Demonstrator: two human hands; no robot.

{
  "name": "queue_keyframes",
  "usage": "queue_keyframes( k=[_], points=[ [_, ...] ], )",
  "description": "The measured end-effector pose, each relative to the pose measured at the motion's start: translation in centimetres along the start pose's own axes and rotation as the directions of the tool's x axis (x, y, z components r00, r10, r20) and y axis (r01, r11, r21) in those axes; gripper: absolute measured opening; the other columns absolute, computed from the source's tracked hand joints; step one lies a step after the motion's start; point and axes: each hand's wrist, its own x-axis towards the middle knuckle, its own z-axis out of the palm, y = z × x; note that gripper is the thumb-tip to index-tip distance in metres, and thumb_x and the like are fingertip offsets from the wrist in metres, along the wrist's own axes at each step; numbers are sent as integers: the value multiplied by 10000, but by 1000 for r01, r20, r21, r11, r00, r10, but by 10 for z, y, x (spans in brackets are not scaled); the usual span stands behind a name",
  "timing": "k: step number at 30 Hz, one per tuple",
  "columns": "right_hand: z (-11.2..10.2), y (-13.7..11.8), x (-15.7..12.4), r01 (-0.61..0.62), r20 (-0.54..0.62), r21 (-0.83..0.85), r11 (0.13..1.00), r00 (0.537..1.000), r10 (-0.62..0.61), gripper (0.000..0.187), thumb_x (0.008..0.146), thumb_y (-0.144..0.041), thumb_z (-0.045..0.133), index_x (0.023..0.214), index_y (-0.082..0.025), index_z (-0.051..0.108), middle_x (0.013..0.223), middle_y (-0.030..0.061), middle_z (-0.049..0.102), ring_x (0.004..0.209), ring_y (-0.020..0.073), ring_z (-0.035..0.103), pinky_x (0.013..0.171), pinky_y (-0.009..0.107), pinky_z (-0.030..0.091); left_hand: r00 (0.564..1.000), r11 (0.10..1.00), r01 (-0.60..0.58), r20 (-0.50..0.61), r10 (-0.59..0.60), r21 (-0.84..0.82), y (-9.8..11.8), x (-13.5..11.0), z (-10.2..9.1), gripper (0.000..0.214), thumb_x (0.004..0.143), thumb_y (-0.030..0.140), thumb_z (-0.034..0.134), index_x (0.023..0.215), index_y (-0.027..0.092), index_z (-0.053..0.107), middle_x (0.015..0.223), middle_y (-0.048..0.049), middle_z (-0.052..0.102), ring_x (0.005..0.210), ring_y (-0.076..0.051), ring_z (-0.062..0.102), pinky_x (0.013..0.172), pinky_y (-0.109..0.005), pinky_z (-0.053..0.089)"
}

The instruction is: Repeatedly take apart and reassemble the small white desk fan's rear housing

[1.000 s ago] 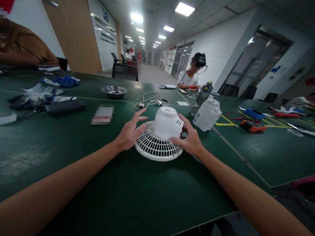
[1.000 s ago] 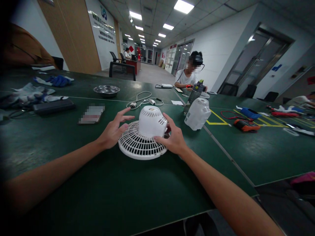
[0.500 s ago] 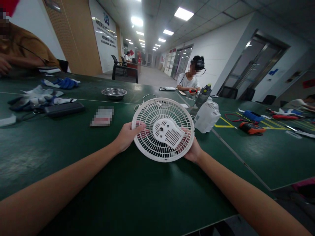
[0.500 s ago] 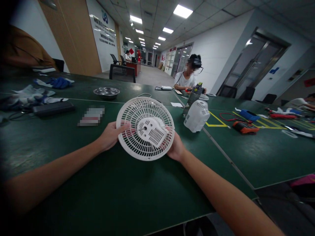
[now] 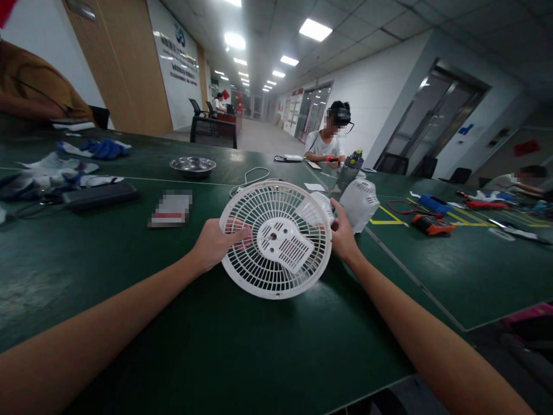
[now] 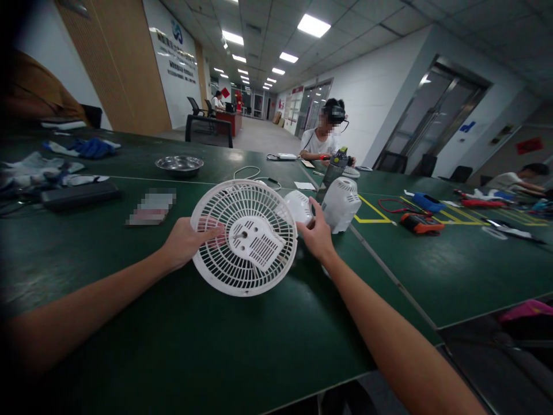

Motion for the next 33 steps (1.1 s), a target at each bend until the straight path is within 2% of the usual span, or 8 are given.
queue_keyframes(
  k=[4,9,12,17,20,23,26,33],
  points=[
    [-23,21,14,101,-74,-446,889,986,-149,774,731,-377,747,1445,-235,487,1014,75,664,938,308,635,989,547,473,997,998,68,-31,-68,-6,0,1,-1,177,821,314,780,920,172,747,831,-61,793,763,-242,761,730,-413,627],
    [-20,35,20,110,-38,-541,834,987,-155,759,703,-375,753,1398,-226,485,1093,102,616,1024,332,605,967,539,484,994,992,100,-43,-104,-78,-2,4,-6,193,788,323,815,915,191,755,861,-81,799,794,-278,768,767,-471,620],
    [-27,34,24,129,-88,-554,822,973,-212,517,739,-364,712,1218,-213,592,1042,99,601,992,312,601,965,508,490,992,988,113,-36,-118,-105,-5,6,-8,204,776,319,824,920,193,754,896,-87,802,821,-284,770,791,-482,617],
    [-63,33,35,103,-421,-644,758,780,-463,487,741,-311,668,1205,-179,596,1198,151,578,1220,344,510,1080,503,405,993,987,116,-5,-117,-116,-9,8,-9,230,784,347,818,939,191,752,911,-92,801,845,-293,770,804,-493,613],
    [-79,50,40,-43,-563,-585,810,741,-367,760,661,-312,728,1369,-175,489,1361,183,528,1306,368,470,1113,538,366,994,987,103,-36,-108,-125,-8,8,-7,205,765,333,829,894,192,754,886,-93,798,822,-291,765,800,-493,609],
    [-83,73,44,-188,-548,-363,913,835,-46,1003,576,-352,809,1459,-189,361,1303,167,602,1163,343,597,1025,518,456,993,987,105,-43,-110,-120,-6,6,-5,185,769,319,819,879,187,751,875,-95,794,813,-288,761,793,-494,607],
    [-81,88,47,-324,-482,-234,917,858,180,913,509,-418,865,1311,-202,486,1164,136,689,1041,335,667,954,493,509,995,988,97,-27,-101,-123,-5,5,-6,184,783,327,809,894,192,753,876,-90,793,815,-282,759,797,-487,606],
    [-72,68,50,-277,-632,-212,937,771,85,763,572,-530,840,1190,-188,553,1143,174,716,1030,344,691,956,491,518,997,992,73,-4,-73,-99,-8,7,-8,180,800,342,796,893,193,755,851,-84,783,787,-271,751,782,-477,601]
  ],
)
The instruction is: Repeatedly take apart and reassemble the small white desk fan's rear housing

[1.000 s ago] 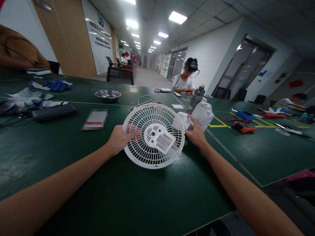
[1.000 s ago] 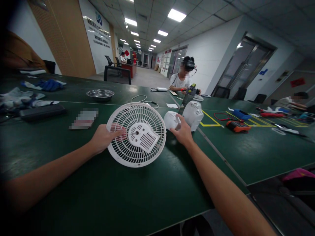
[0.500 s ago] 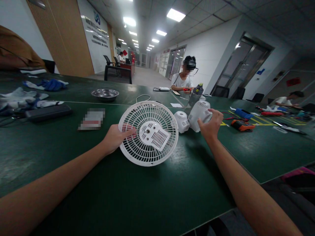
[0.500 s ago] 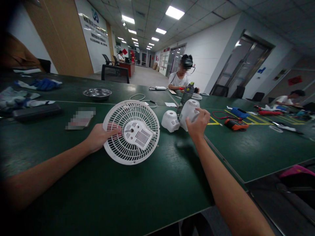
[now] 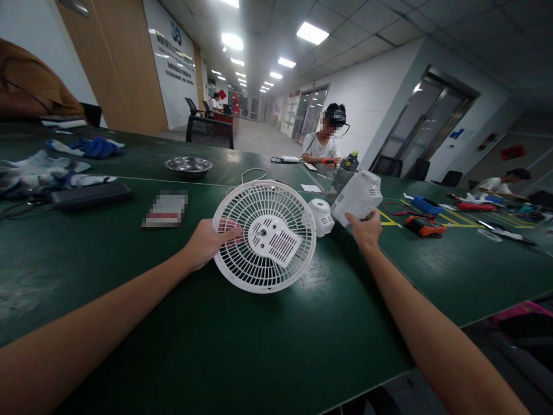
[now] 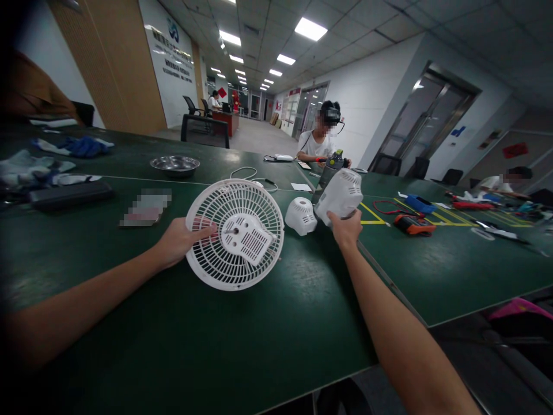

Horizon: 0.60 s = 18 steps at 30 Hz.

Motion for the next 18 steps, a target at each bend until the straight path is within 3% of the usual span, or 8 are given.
queue_keyframes(
  k=[5,12,18],
  points=[
    [6,-34,-20,163,-53,165,973,986,-156,728,639,-543,808,1213,-177,549,1094,148,742,907,290,720,829,414,556,1000,1000,-17,18,16,18,-1,2,-1,216,804,374,790,920,196,752,874,-89,784,798,-279,751,792,-494,598],
    [28,-37,-47,160,247,133,978,950,-190,757,622,-556,827,1215,-183,539,1111,156,737,867,271,701,832,427,563,1000,999,-3,1,2,40,-1,2,0,232,800,370,793,918,177,744,872,-84,785,813,-281,753,786,-481,598],
    [24,-29,-35,150,163,126,981,972,-170,772,610,-550,831,1226,-177,554,1086,151,740,855,278,698,830,439,565,1000,1000,13,-11,-13,9,-1,2,1,206,793,334,795,923,181,748,870,-79,790,813,-276,757,795,-479,602]
  ],
)
